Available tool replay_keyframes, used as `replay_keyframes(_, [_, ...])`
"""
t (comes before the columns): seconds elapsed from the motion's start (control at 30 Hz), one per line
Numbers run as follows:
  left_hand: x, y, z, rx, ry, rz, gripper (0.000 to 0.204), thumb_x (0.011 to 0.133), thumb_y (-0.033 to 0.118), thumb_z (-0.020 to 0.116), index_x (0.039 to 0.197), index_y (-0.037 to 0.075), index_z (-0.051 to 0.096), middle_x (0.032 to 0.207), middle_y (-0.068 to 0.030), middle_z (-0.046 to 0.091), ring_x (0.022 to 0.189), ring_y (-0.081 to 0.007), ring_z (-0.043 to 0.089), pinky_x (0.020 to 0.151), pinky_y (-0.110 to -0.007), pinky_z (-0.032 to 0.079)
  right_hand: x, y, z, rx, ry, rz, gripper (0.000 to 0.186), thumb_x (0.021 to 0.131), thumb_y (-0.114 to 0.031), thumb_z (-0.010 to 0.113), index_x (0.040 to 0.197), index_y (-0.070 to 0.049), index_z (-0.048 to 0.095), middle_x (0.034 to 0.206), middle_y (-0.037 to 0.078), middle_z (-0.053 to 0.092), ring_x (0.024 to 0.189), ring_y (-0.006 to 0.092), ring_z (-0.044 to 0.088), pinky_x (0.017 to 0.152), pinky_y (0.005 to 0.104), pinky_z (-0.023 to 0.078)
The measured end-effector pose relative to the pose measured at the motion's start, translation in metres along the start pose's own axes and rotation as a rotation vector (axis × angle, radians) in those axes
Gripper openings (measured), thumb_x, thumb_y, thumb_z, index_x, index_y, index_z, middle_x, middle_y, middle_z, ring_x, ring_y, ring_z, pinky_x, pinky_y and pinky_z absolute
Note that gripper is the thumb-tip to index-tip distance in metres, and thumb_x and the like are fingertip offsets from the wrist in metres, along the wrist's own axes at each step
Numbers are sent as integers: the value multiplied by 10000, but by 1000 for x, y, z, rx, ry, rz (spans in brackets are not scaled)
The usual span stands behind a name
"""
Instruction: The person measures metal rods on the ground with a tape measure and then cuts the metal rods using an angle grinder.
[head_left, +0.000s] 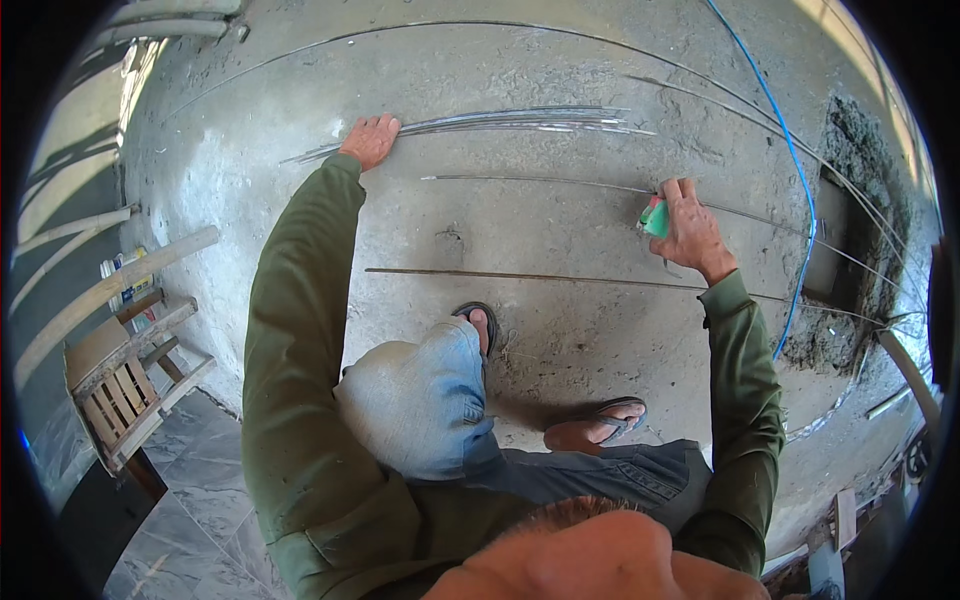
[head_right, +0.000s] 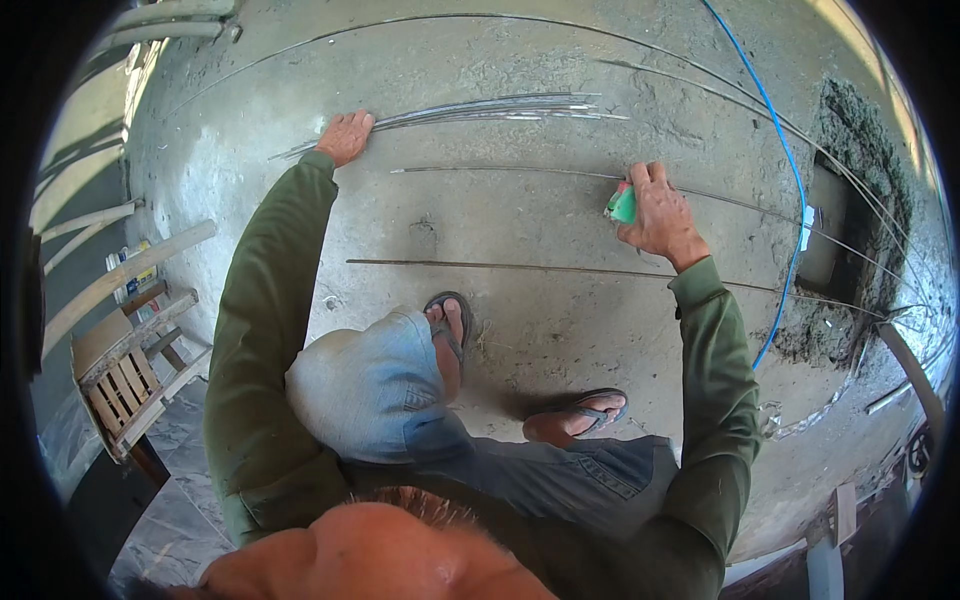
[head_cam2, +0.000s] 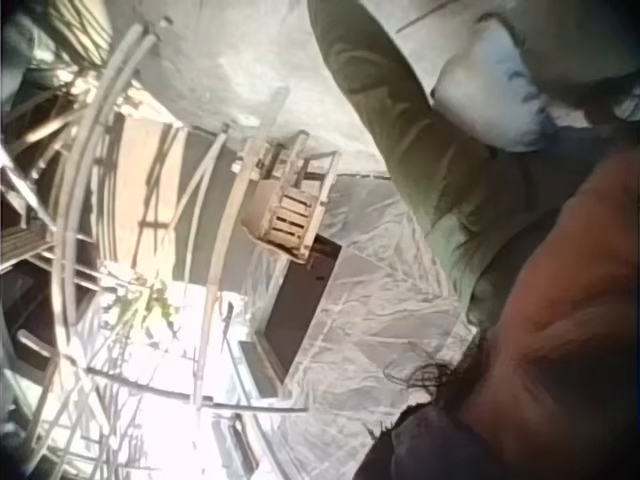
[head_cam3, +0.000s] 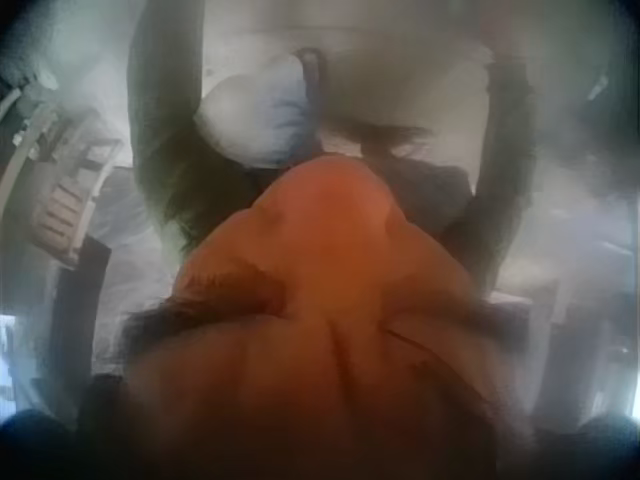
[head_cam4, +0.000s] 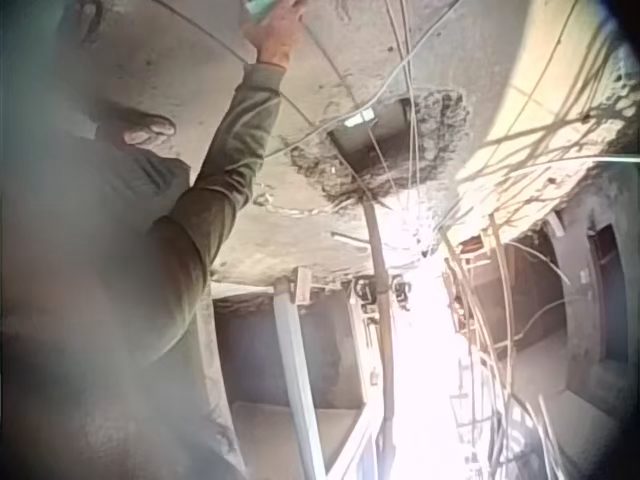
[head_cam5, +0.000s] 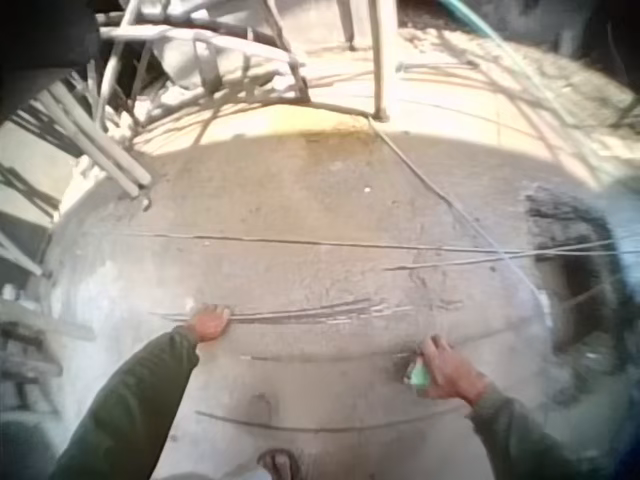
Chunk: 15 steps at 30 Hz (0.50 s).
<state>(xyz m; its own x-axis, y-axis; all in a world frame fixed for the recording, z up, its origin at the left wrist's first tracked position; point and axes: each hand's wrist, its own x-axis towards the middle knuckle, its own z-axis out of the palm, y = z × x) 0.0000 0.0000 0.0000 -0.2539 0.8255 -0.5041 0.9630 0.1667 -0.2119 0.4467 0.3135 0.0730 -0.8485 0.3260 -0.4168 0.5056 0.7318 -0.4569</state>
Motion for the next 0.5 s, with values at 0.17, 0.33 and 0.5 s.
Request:
replay_keyframes(0.17, [2,-10,1,10,0,-17,169,935,146,385,1046,45,462,1078,-146,502,1009,-315,551,787,-449,515,10,-4,11,-2,51,27,614,579,-150,765,1077,-57,419,1088,195,471,971,434,572,794,476,512])
replay_keyframes(0.33, [3,-1,-6,-27,-21,-6,172,917,120,387,1047,22,441,1074,-159,497,1017,-342,548,755,-469,520,19,6,15,-4,95,52,618,581,-158,767,1072,-50,408,1083,209,473,965,449,567,801,483,510])
replay_keyframes(0.5, [6,-2,-1,-26,-54,-53,178,950,148,368,1057,28,445,1096,-155,499,1060,-333,541,778,-447,531,20,3,23,30,34,76,604,579,-154,748,1064,-42,405,1063,213,452,967,458,543,815,476,484])
